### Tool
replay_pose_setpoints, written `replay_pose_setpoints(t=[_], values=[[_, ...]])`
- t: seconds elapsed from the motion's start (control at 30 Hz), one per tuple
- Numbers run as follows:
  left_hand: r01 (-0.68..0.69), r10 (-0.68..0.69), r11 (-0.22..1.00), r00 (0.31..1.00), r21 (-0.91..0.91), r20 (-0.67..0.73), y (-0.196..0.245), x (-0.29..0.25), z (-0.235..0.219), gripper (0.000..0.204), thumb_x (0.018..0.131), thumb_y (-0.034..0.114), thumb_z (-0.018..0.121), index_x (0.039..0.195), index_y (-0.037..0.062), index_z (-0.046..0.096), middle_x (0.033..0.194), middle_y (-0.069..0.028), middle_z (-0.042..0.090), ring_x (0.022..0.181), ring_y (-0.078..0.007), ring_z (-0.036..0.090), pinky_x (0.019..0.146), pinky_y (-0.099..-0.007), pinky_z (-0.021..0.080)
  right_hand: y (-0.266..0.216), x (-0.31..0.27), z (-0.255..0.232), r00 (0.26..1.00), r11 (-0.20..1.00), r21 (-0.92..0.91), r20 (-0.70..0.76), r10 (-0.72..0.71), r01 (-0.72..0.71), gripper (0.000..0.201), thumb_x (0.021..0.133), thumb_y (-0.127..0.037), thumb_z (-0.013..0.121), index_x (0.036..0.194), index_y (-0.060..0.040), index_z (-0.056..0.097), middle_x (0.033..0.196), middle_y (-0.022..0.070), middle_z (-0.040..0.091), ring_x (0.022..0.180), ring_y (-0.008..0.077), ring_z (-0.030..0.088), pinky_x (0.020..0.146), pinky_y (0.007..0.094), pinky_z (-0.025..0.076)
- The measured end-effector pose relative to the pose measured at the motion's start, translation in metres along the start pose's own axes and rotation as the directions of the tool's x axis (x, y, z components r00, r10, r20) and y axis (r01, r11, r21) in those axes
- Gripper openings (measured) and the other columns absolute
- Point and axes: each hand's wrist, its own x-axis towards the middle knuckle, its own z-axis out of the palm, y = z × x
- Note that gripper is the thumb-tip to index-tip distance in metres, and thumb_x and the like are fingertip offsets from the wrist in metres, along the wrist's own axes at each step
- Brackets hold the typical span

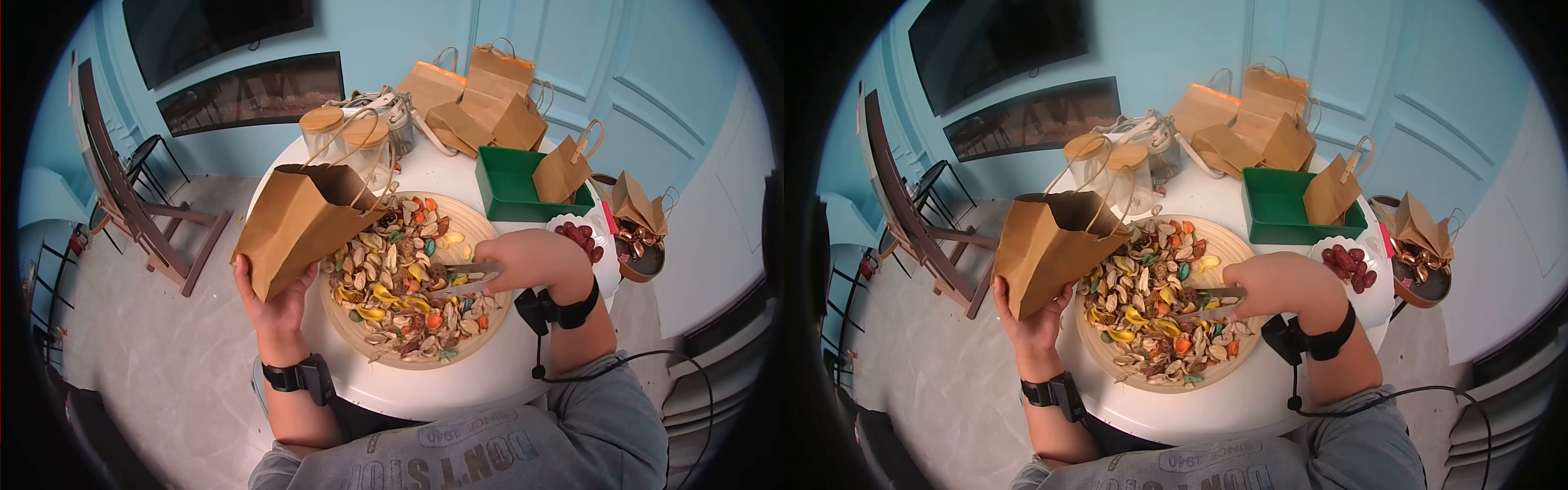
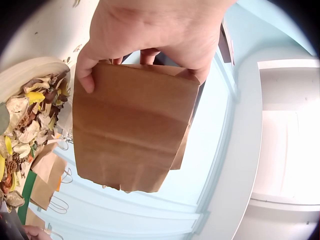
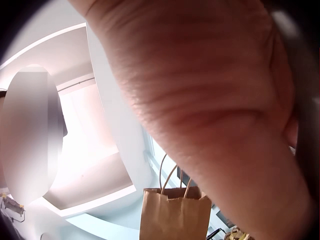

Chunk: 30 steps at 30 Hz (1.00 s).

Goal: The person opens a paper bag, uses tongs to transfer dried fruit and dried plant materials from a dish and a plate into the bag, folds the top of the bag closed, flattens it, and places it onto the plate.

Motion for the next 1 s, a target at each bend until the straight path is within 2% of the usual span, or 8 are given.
replay_pose_setpoints(t=[0.07, 0.13, 0.23, 0.67, 0.77, 0.83, 0.87, 1.0], values=[[0.001, -0.001, 1.000, 1.000, 0.015, -0.008, 0.000, 0.000, 0.000, 0.058, 0.096, 0.057, 0.046, 0.137, 0.0166, 0.045, 0.137, -0.0098, 0.052, 0.121, -0.0316, 0.053, 0.086, -0.0505, 0.051, -0.006, 0.002, 0.006, 1.000, 1.000, -0.023, 0.004, 0.000, 0.000, 0.044, 0.081, -0.041, 0.073, 0.110, -0.0096, 0.061, 0.088, 0.0147, 0.066, 0.087, 0.0336, 0.065, 0.073, 0.0432, 0.049], [-0.002, 0.002, 1.000, 1.000, 0.023, -0.019, 0.000, -0.001, 0.003, 0.058, 0.095, 0.057, 0.048, 0.136, 0.0162, 0.046, 0.135, -0.0097, 0.053, 0.119, -0.0315, 0.054, 0.087, -0.0505, 0.051, -0.006, 0.006, 0.014, 0.993, 0.997, -0.069, -0.106, -0.044, 0.037, 0.037, 0.082, -0.035, 0.072, 0.104, -0.0086, 0.059, 0.087, 0.0155, 0.065, 0.085, 0.0352, 0.065, 0.072, 0.0459, 0.049], [-0.001, 0.002, 1.000, 1.000, 0.031, -0.019, 0.000, -0.001, 0.002, 0.058, 0.094, 0.056, 0.050, 0.136, 0.0157, 0.046, 0.134, -0.0098, 0.053, 0.118, -0.0316, 0.055, 0.089, -0.0506, 0.050, -0.007, 0.010, 0.014, 0.988, 0.996, -0.085, -0.144, -0.052, 0.040, 0.031, 0.082, -0.030, 0.071, 0.101, -0.0084, 0.059, 0.083, 0.0158, 0.064, 0.084, 0.0358, 0.065, 0.071, 0.0470, 0.048], [0.008, -0.007, 1.000, 0.999, 0.029, -0.031, 0.000, 0.000, 0.001, 0.057, 0.094, 0.057, 0.049, 0.136, 0.0171, 0.047, 0.136, -0.0091, 0.052, 0.120, -0.0305, 0.053, 0.086, -0.0503, 0.050, -0.004, 0.007, 0.010, 0.958, 0.992, -0.069, -0.263, -0.117, 0.102, 0.024, 0.084, -0.028, 0.070, 0.093, -0.0083, 0.059, 0.074, 0.0141, 0.060, 0.077, 0.0359, 0.062, 0.066, 0.0464, 0.045], [0.010, -0.009, 0.999, 0.999, 0.030, -0.046, -0.001, 0.000, 0.001, 0.057, 0.094, 0.056, 0.050, 0.134, 0.0156, 0.047, 0.133, -0.0094, 0.054, 0.117, -0.0301, 0.055, 0.086, -0.0495, 0.050, -0.004, -0.003, 0.000, 0.929, 0.991, -0.073, -0.345, -0.131, 0.113, 0.024, 0.084, -0.027, 0.070, 0.093, -0.0084, 0.058, 0.075, 0.0142, 0.059, 0.076, 0.0355, 0.061, 0.064, 0.0451, 0.045], [-0.005, 0.007, 0.999, 0.998, 0.045, -0.060, -0.003, -0.001, 0.000, 0.057, 0.094, 0.056, 0.050, 0.134, 0.0147, 0.048, 0.132, -0.0097, 0.055, 0.115, -0.0299, 0.056, 0.086, -0.0491, 0.050, -0.004, -0.013, -0.007, 0.885, 0.993, -0.051, -0.451, -0.119, 0.108, 0.023, 0.084, -0.025, 0.070, 0.094, -0.0084, 0.058, 0.074, 0.0151, 0.059, 0.074, 0.0356, 0.061, 0.063, 0.0438, 0.046], [-0.011, 0.016, 0.998, 0.997, 0.062, -0.076, -0.004, -0.001, -0.001, 0.058, 0.094, 0.056, 0.050, 0.133, 0.0137, 0.048, 0.130, -0.0099, 0.056, 0.113, -0.0296, 0.056, 0.085, -0.0487, 0.050, -0.002, -0.017, -0.008, 0.840, 0.986, -0.019, -0.521, -0.151, 0.166, 0.024, 0.084, -0.026, 0.070, 0.092, -0.0080, 0.056, 0.072, 0.0147, 0.058, 0.072, 0.0360, 0.060, 0.061, 0.0434, 0.045], [0.010, 0.000, 0.990, 0.998, 0.138, -0.070, -0.009, -0.001, -0.007, 0.057, 0.093, 0.056, 0.051, 0.129, 0.0122, 0.052, 0.126, -0.0102, 0.059, 0.112, -0.0287, 0.058, 0.088, -0.0480, 0.050, -0.008, -0.035, -0.018, 0.781, 0.980, 0.029, -0.608, -0.140, 0.199, 0.024, 0.085, -0.026, 0.070, 0.091, -0.0077, 0.055, 0.071, 0.0138, 0.058, 0.071, 0.0361, 0.060, 0.060, 0.0438, 0.044]])
